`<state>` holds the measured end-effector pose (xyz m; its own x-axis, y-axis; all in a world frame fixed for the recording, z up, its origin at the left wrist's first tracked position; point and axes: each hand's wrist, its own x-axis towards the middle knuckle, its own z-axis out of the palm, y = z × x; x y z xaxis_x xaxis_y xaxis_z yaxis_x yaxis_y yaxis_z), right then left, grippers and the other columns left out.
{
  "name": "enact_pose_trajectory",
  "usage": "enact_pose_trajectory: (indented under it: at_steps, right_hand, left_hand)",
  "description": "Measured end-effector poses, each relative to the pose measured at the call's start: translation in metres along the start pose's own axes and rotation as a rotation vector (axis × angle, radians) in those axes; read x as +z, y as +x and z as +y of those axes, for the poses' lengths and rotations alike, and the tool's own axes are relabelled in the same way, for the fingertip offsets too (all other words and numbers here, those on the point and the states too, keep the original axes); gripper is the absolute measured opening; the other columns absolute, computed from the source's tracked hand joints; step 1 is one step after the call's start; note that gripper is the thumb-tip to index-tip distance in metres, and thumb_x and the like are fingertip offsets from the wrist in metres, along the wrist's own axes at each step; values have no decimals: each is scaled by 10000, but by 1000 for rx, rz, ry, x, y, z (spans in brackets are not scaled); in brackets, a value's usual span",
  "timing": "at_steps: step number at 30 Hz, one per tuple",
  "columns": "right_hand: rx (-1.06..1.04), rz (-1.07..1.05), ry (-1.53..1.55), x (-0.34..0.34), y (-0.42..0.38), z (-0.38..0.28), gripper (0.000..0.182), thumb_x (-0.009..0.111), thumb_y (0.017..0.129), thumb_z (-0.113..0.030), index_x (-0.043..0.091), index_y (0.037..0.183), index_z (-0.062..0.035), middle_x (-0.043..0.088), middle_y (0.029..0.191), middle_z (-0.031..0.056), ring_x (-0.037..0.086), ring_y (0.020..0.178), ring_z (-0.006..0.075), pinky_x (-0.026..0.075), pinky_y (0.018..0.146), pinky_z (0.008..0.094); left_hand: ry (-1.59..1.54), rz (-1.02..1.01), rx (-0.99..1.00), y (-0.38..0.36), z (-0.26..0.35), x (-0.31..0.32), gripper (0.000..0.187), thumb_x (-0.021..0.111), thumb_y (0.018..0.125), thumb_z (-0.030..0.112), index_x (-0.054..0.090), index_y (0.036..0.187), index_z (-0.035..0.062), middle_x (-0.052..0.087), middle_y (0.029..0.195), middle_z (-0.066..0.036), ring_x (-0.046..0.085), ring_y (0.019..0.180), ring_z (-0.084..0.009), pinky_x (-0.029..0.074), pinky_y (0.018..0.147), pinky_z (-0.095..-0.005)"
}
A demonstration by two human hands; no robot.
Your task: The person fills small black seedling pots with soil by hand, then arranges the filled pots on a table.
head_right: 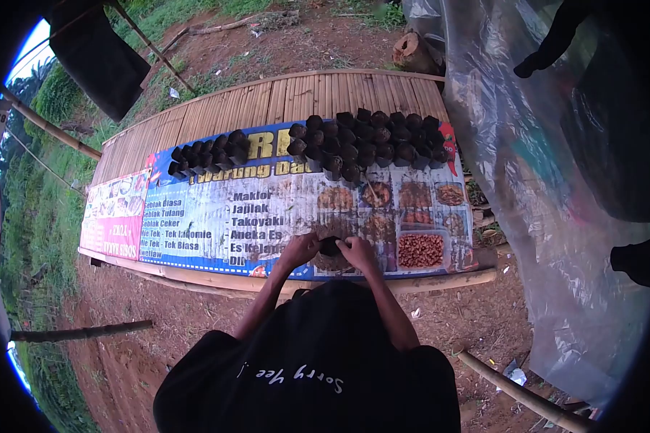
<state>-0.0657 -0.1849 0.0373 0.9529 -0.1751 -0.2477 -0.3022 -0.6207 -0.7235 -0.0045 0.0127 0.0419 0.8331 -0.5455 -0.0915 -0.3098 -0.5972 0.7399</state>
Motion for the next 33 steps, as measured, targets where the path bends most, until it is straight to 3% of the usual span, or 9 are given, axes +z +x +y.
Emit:
enact_pose_trajectory:
  at_steps: [3,4,6,8,11,21,23,29,33]
  right_hand:
    - [-33,195,176,8,0,18,419,522,882,-430,588,872,-16,577,645,190,607,691,384,450,638,464]
    - [-26,122,124,7,-3,23,323,593,859,-300,521,1031,-36,590,769,188,600,788,381,451,695,464]
    - [-195,145,23,9,-9,35,334,635,819,-221,501,1075,-52,587,855,191,584,861,384,453,732,460]
    - [-346,122,-103,3,-15,21,556,734,688,-56,474,1177,-88,553,1071,195,534,1006,398,456,818,445]
    - [-419,82,-68,4,-17,8,615,760,670,-87,479,1216,-92,566,1042,188,546,980,394,458,827,438]
    - [-423,42,-33,10,-2,-10,628,812,593,-105,566,1170,-98,601,1016,142,587,940,351,474,788,440]
    - [-464,44,15,13,5,-19,613,813,594,-110,575,1158,-90,607,984,140,588,925,350,475,783,440]
    - [-491,32,-198,67,34,-56,566,801,625,-121,580,1145,-80,612,974,139,593,912,345,470,794,436]
    - [-489,-19,-225,122,54,-101,561,789,645,-109,556,1145,-3,612,1012,190,590,955,355,469,820,427]
  left_hand:
    - [-212,92,-216,-13,11,-13,284,490,915,281,578,913,11,653,731,-185,646,718,-361,484,645,-455]
    - [-255,145,-176,-17,-8,-3,305,439,952,289,565,989,13,655,725,-178,653,735,-351,488,663,-443]
    - [-178,125,-125,-30,-21,9,275,537,889,242,541,1060,27,656,861,-182,640,806,-361,495,713,-442]
    - [-105,91,-50,-37,-18,15,354,611,820,198,521,1124,40,629,1023,-186,616,905,-365,496,762,-436]
    - [-86,84,-5,-41,-11,25,495,686,741,160,499,1187,53,585,1111,-184,585,973,-381,496,804,-446]
    - [-27,318,-84,-42,-1,34,454,686,783,215,523,1164,29,578,1105,-189,581,958,-400,489,808,-461]
    - [-146,221,-187,-41,-3,25,438,689,782,205,529,1155,40,585,1071,-162,589,944,-382,497,795,-444]
    - [-37,449,-220,-56,-37,-12,399,678,793,187,543,1142,51,582,1050,-148,602,872,-360,499,751,-433]
    - [-118,493,-355,-72,-75,-58,381,653,796,148,560,1152,51,581,1064,-141,598,903,-364,492,782,-436]
